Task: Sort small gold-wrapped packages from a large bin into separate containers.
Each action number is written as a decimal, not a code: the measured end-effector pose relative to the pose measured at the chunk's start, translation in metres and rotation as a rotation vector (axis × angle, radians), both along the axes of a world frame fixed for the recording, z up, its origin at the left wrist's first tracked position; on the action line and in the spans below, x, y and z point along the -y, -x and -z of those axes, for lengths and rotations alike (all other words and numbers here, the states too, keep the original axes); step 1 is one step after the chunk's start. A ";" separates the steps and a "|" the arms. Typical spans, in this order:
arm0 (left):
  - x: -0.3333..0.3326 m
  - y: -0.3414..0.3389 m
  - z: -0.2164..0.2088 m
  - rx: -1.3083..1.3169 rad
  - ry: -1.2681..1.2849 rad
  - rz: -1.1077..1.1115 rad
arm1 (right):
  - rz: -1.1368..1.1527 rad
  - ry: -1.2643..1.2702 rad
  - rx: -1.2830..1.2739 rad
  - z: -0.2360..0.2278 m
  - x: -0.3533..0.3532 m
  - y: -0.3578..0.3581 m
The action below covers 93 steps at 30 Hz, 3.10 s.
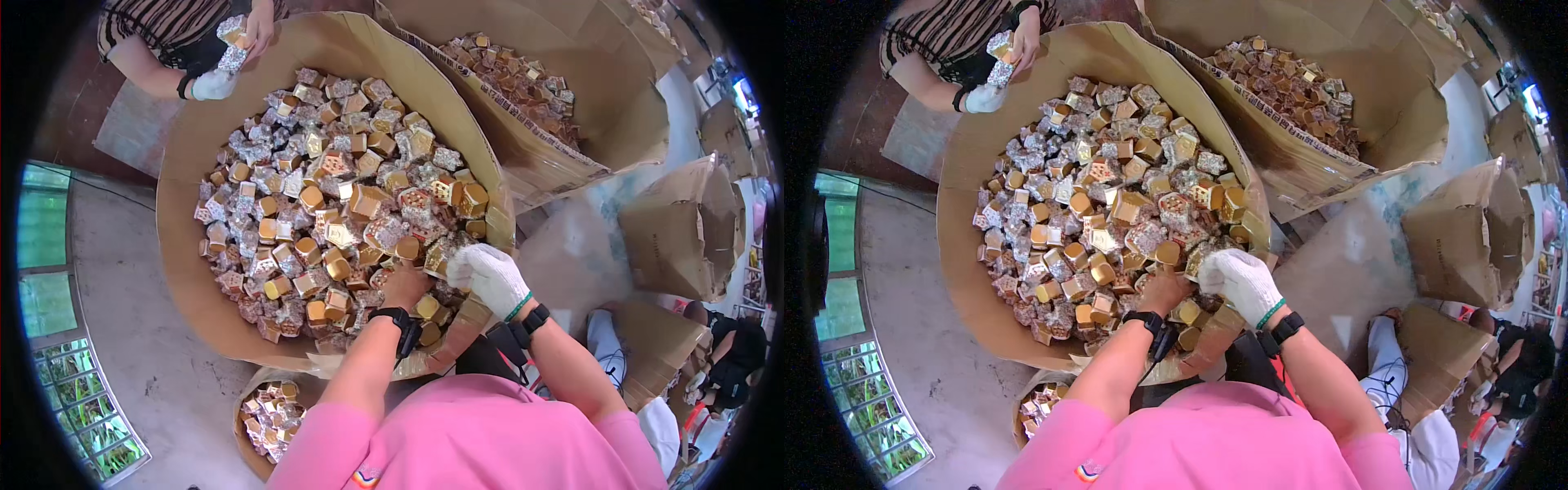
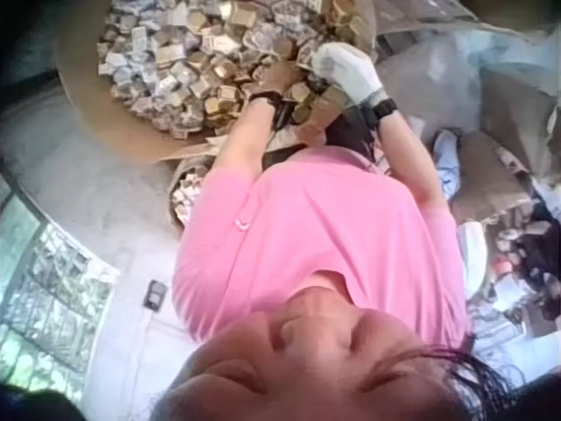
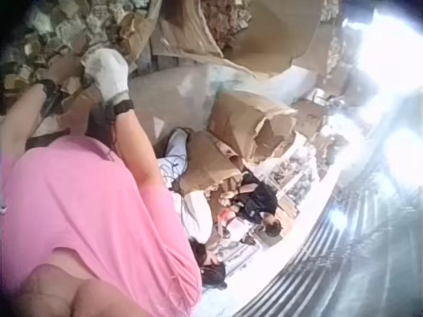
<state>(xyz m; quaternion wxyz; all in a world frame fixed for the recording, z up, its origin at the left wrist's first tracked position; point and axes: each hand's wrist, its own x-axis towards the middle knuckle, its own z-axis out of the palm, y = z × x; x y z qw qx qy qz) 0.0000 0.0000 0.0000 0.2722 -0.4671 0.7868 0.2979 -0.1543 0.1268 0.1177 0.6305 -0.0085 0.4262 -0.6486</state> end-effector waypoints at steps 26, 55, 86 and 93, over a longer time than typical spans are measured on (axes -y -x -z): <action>0.036 -0.064 -0.005 -0.504 0.130 -0.319 | -0.001 -0.017 0.077 -0.001 0.007 -0.001; 0.029 -0.022 0.035 -0.651 -0.072 0.666 | -0.039 0.005 -0.058 -0.002 0.007 0.002; -0.039 -0.039 -0.075 -0.565 -0.783 -1.111 | -0.044 -0.043 -0.090 -0.004 0.007 -0.003; -0.012 -0.065 -0.110 -0.787 -0.343 -0.638 | -0.016 0.003 -0.008 0.000 0.008 -0.003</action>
